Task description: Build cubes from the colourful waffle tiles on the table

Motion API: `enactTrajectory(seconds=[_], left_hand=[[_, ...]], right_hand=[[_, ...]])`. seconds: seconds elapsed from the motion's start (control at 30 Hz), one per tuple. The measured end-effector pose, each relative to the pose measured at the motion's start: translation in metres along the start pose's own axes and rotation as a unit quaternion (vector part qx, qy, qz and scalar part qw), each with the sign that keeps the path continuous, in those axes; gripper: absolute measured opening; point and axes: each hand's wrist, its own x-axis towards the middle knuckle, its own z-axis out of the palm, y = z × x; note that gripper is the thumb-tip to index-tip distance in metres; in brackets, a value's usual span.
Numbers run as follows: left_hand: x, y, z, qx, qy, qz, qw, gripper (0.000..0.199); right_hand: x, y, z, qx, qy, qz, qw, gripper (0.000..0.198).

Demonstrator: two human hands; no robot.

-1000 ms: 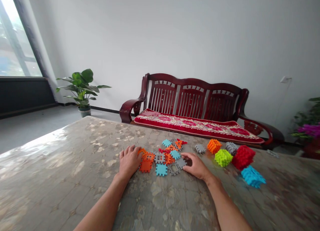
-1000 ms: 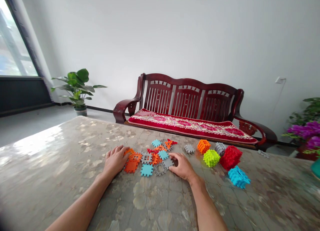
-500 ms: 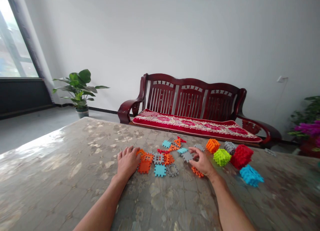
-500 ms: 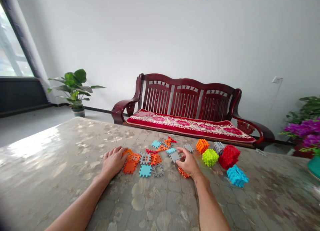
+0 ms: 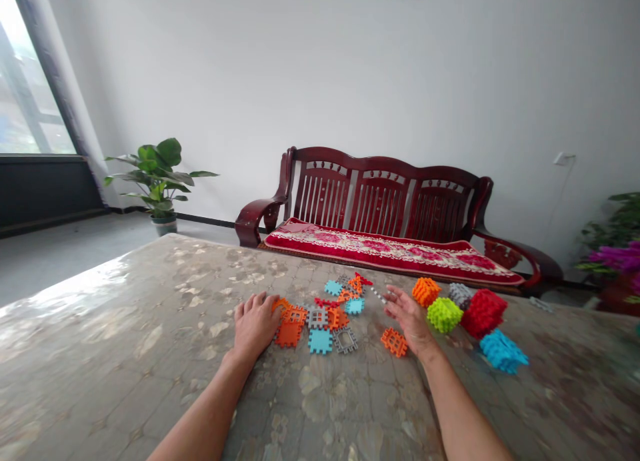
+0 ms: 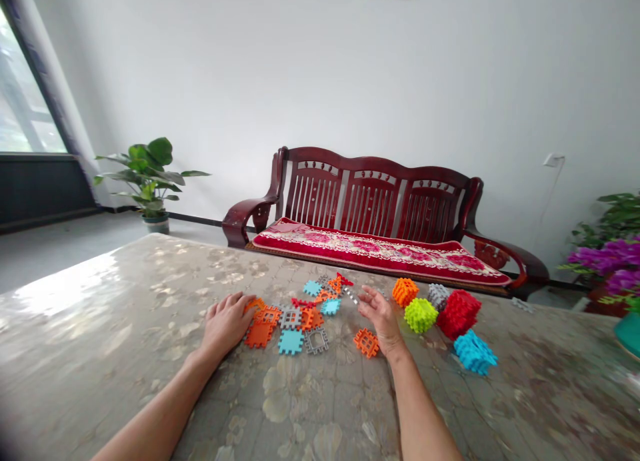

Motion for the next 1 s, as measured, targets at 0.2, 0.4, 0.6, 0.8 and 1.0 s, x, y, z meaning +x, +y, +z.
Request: enactTrajectory(seconds=[0.2, 0.4, 0.6, 0.8, 1.0], left_hand=[[0.000, 0.000, 0.000, -0.002, 0.001, 0.001, 1.000, 0.043], [0.000, 0.001, 0.000, 0.001, -0.002, 0.001, 1.000, 0.043], [0.000, 0.001, 0.000, 0.002, -0.003, -0.001, 1.000, 0.043], [-0.001, 0.001, 0.000, 0.002, 0.004, 0.001, 1.000, 0.043], [-0.001, 0.001, 0.001, -0.002, 0.013, 0.001, 1.000, 0.042]], right_hand=[[0.019, 0.020, -0.020, -0.094, 0.211, -0.097, 0.968, 0.064], [0.023, 0.029, -0.032, -0.269, 0.271, -0.119, 0.917, 0.069], [0.025, 0.032, -0.034, -0.324, 0.278, -0.124, 0.896, 0.071], [0.030, 0.040, -0.041, -0.354, 0.261, -0.119, 0.890, 0.061], [0.027, 0.040, -0.038, -0.404, 0.256, -0.130, 0.868, 0.052]])
